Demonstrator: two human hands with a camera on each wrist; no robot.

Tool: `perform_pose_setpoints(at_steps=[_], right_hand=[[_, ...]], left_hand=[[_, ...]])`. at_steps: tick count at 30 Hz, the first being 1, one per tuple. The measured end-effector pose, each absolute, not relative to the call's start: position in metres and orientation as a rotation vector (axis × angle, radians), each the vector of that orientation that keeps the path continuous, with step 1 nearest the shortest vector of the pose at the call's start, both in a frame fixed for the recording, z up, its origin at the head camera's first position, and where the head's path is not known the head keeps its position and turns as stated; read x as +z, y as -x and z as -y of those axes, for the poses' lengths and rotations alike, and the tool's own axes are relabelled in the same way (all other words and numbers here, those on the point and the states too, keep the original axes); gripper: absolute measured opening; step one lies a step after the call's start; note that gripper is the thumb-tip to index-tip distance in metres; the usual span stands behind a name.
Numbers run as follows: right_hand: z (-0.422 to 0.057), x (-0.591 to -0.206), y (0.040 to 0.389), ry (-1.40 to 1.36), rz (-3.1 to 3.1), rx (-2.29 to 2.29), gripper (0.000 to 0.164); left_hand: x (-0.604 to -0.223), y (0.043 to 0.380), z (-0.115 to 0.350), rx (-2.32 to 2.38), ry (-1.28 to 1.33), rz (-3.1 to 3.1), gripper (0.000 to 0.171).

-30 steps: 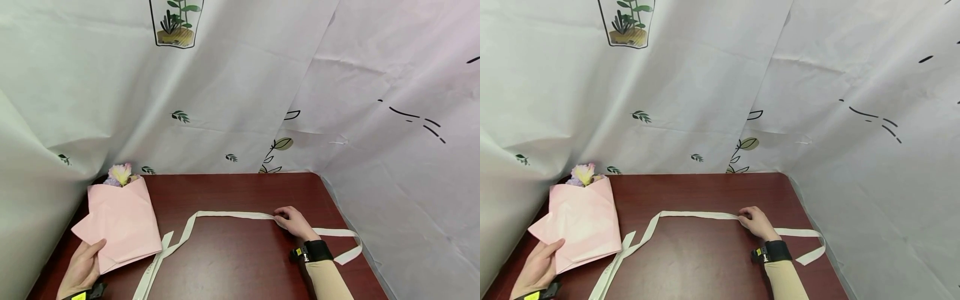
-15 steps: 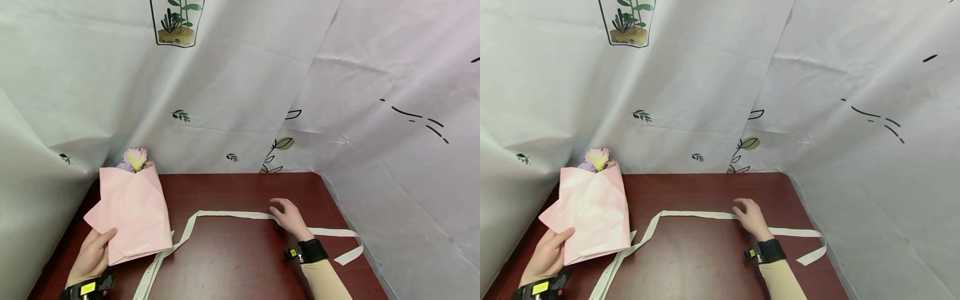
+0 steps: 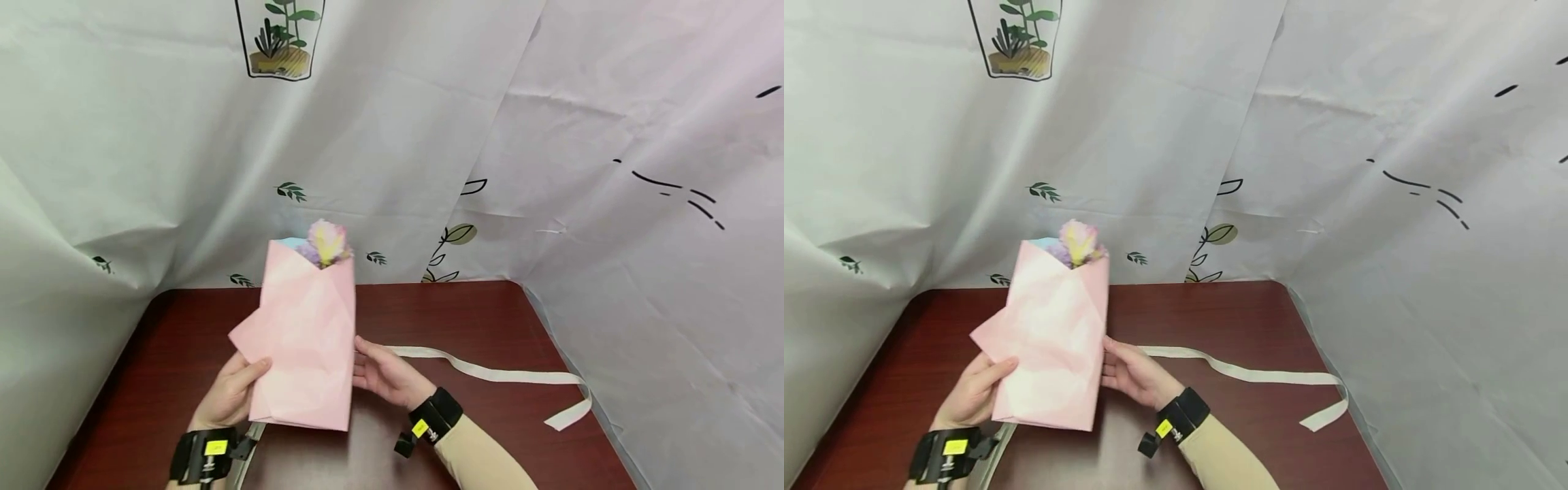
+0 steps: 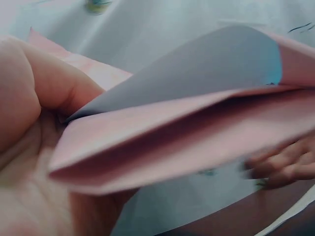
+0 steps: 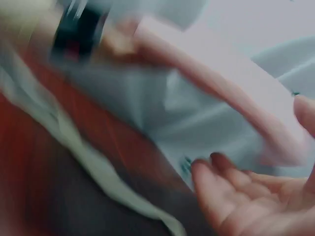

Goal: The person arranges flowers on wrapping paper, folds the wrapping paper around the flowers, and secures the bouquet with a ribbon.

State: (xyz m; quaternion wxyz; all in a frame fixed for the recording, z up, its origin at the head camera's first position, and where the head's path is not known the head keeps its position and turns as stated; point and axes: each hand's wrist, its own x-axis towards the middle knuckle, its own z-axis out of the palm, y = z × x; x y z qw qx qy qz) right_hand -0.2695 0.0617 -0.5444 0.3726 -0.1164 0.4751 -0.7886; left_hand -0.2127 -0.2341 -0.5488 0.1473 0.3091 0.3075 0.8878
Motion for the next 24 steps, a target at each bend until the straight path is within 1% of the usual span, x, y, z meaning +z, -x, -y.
perform_pose_setpoints(at_steps=[4, 6, 11, 14, 19, 24], right_hand=[[-0.059, -0.547, 0.262, 0.265, -1.017, -2.122, 0.036], [-0.062, -0.547, 0.261, 0.254, -1.020, -2.159, 0.035], [-0.072, -0.544, 0.259, 0.171, -1.169, -2.199, 0.040], [-0.077, -0.541, 0.257, 0.103, -1.292, -2.210, 0.039], [-0.083, -0.539, 0.255, 0.021, -1.439, -2.247, 0.038], [-0.087, -0.543, 0.256, -0.060, -1.504, -2.301, 0.047]], left_hand=[[-0.548, 0.219, 0.211, 2.467, -0.868, -0.958, 0.047], [-0.549, 0.221, 0.204, 2.448, -0.863, -0.970, 0.047], [-0.550, 0.224, 0.193, 2.441, -0.826, -0.972, 0.047], [-0.549, 0.225, 0.188, 2.440, -0.777, -1.021, 0.045], [-0.544, 0.228, 0.177, 2.418, -0.617, -1.278, 0.040], [-0.545, 0.231, 0.164, 2.294, -0.462, -1.562, 0.035]])
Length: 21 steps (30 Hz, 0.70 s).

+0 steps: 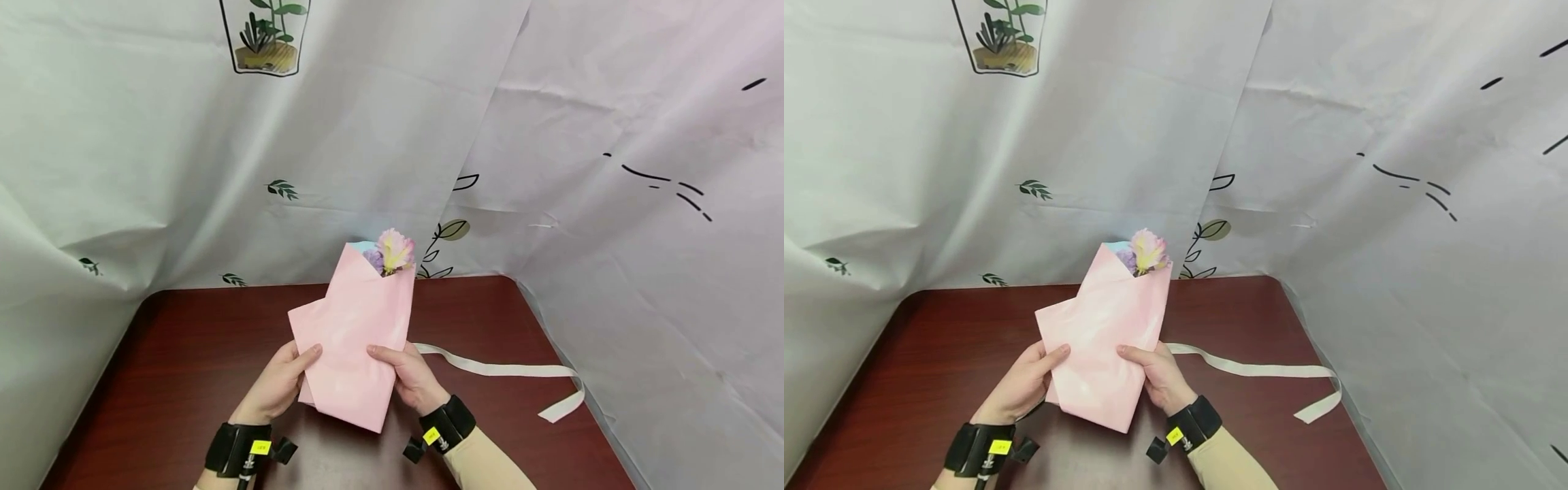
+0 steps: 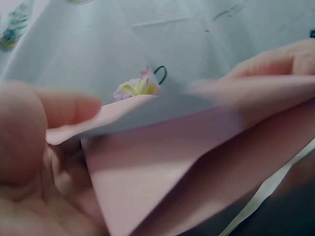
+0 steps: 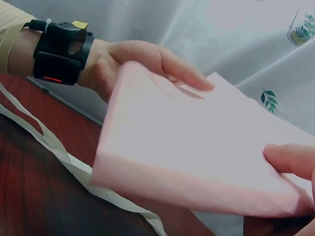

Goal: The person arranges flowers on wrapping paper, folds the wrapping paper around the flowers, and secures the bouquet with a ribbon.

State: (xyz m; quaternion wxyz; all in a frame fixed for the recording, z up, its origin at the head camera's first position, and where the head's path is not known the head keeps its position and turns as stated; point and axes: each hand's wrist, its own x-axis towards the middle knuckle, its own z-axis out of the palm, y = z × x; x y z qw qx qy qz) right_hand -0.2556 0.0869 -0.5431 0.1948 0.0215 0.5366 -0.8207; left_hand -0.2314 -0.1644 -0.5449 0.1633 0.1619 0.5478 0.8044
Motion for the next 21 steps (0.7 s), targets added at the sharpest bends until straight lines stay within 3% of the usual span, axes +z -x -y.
perform_pose_setpoints(at_steps=[12, 21], right_hand=[[-0.097, -0.545, 0.260, -0.164, -1.429, -2.369, 0.048], [-0.102, -0.546, 0.263, -0.145, -1.415, -2.381, 0.040]], left_hand=[[-0.542, 0.231, 0.149, 2.174, -0.346, -1.650, 0.061], [-0.547, 0.229, 0.143, 2.100, -0.185, -1.793, 0.043]])
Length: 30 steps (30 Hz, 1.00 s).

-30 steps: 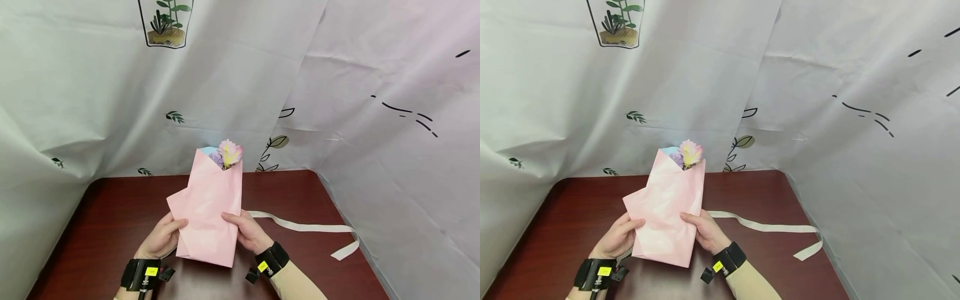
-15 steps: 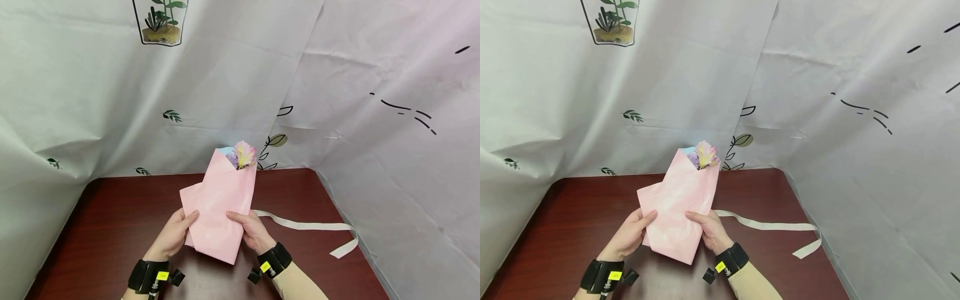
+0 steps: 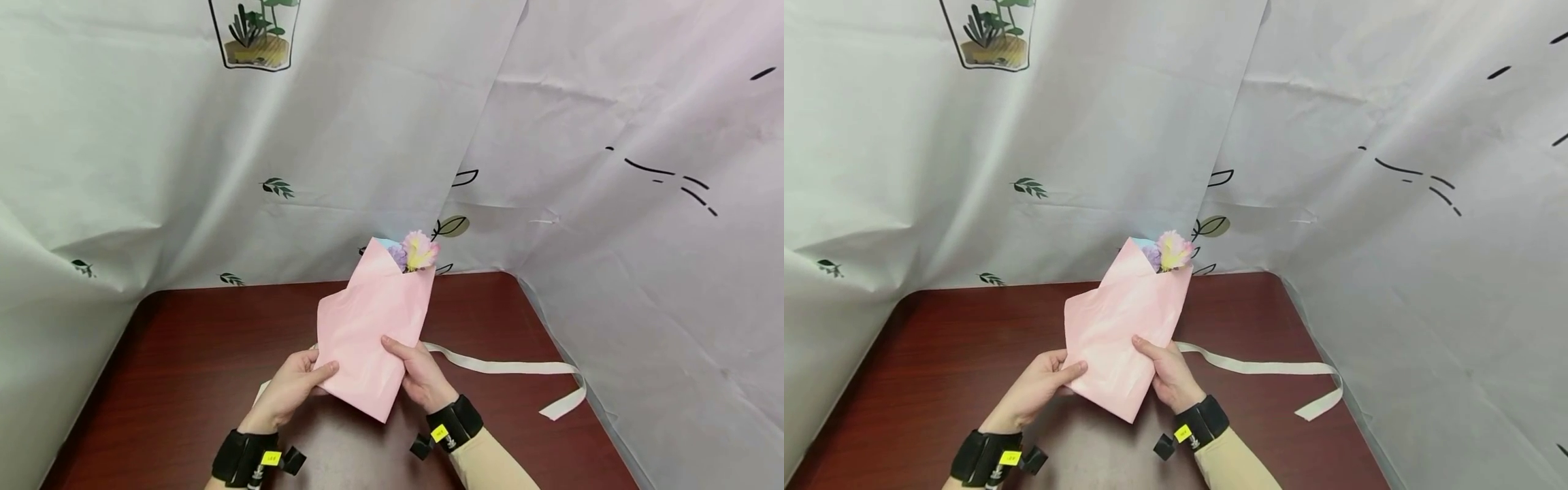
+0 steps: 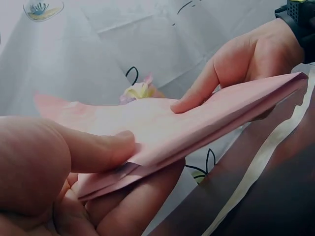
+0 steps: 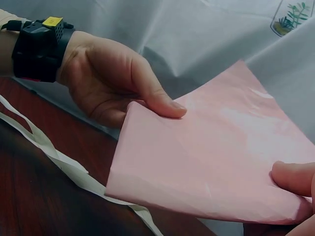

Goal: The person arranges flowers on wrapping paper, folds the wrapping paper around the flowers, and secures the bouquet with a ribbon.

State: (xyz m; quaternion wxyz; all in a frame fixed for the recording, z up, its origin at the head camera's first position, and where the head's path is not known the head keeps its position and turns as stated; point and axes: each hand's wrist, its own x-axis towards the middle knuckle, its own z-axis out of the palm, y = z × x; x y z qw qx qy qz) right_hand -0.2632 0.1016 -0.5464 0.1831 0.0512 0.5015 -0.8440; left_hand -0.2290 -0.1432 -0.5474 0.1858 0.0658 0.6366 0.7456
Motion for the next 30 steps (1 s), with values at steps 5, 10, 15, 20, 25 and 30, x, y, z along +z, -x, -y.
perform_pose_setpoints(at_steps=[5, 10, 15, 20, 25, 30], right_hand=[[-0.103, -0.547, 0.263, -0.151, -1.432, -2.418, 0.043], [-0.102, -0.548, 0.263, -0.177, -1.482, -2.431, 0.046], [-0.101, -0.548, 0.263, -0.176, -1.492, -2.447, 0.046], [-0.100, -0.547, 0.262, -0.133, -1.466, -2.438, 0.045], [-0.099, -0.547, 0.259, -0.102, -1.449, -2.415, 0.045], [-0.099, -0.545, 0.258, -0.096, -1.451, -2.425, 0.047]], left_hand=[[-0.543, 0.228, 0.136, 2.148, -0.089, -2.037, 0.045], [-0.529, 0.226, 0.124, 2.233, -0.412, -2.948, 0.047], [-0.510, 0.230, 0.107, 1.762, -1.152, -3.438, 0.041], [-0.510, 0.236, 0.098, 1.177, -0.950, -3.433, 0.063], [-0.517, 0.242, 0.100, 1.193, -0.655, -3.364, 0.076], [-0.517, 0.243, 0.101, 1.466, -0.515, -3.198, 0.080]])
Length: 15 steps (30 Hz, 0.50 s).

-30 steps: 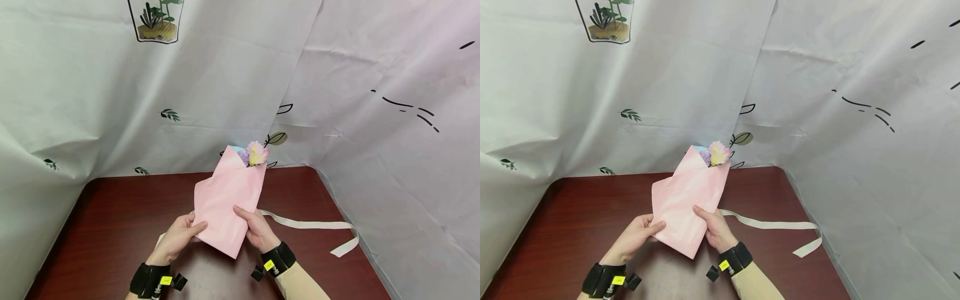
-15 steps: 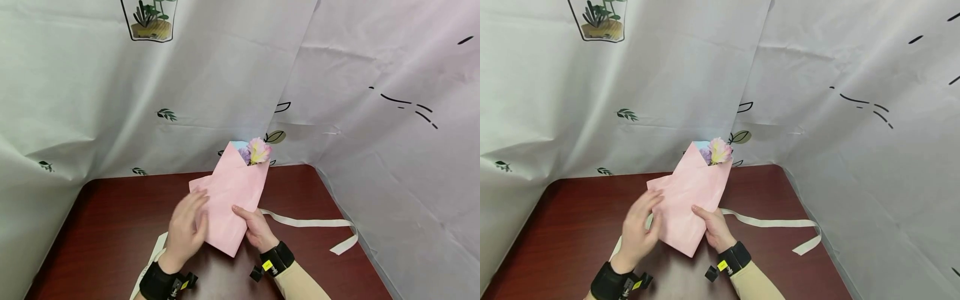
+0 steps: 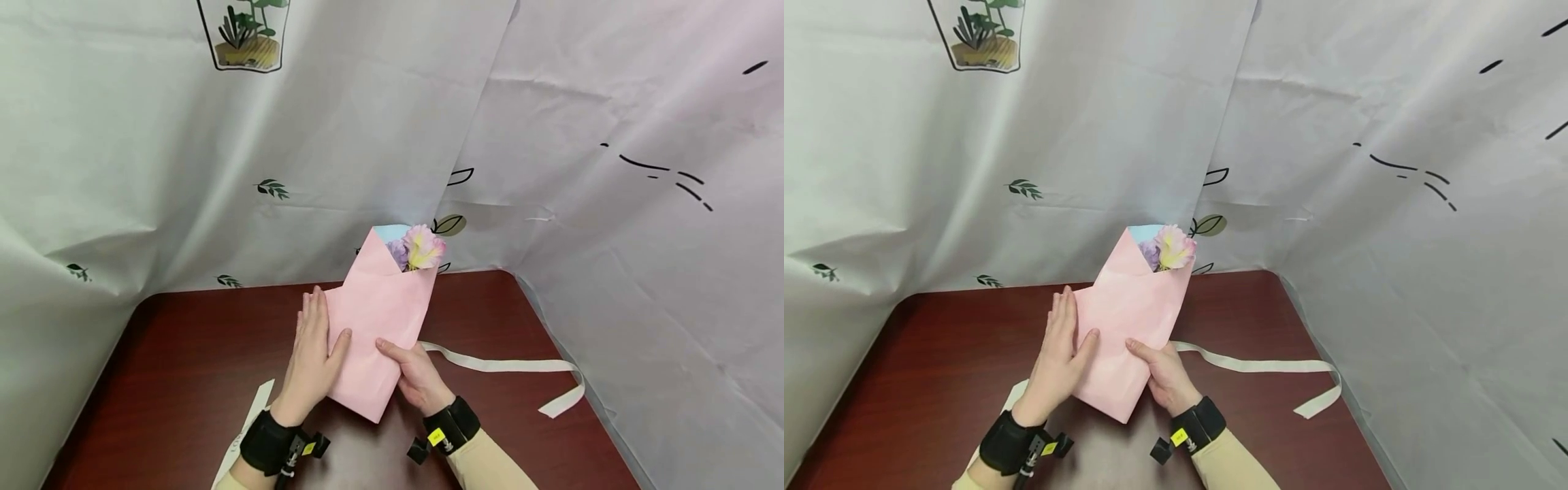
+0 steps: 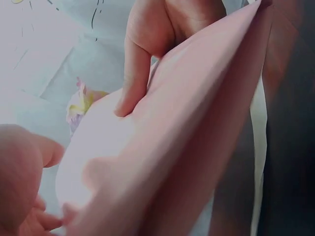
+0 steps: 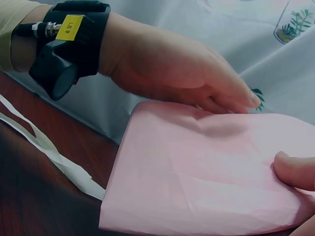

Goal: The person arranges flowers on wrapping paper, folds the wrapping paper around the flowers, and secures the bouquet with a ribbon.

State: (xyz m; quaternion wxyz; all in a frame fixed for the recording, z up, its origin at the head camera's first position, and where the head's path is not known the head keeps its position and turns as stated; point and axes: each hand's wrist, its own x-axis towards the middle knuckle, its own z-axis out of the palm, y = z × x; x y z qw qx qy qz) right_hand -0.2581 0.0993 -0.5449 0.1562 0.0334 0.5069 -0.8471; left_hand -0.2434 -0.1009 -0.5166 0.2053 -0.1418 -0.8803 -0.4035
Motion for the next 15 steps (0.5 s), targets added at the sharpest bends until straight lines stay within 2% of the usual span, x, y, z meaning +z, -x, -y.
perform_pose_setpoints(at_steps=[6, 9, 12, 15], right_hand=[[-0.101, -0.541, 0.257, -0.098, -1.465, -2.436, 0.049], [-0.103, -0.540, 0.257, -0.107, -1.463, -2.454, 0.047], [-0.105, -0.540, 0.258, -0.111, -1.466, -2.462, 0.044], [-0.107, -0.539, 0.258, -0.114, -1.461, -2.467, 0.043]], left_hand=[[-0.522, 0.246, 0.104, -1.516, 0.282, 2.443, 0.076], [-0.526, 0.248, 0.108, -1.923, 0.191, 2.302, 0.076], [-0.530, 0.251, 0.113, -2.286, 0.039, 2.081, 0.067], [-0.531, 0.251, 0.115, -2.424, -0.081, 1.974, 0.056]])
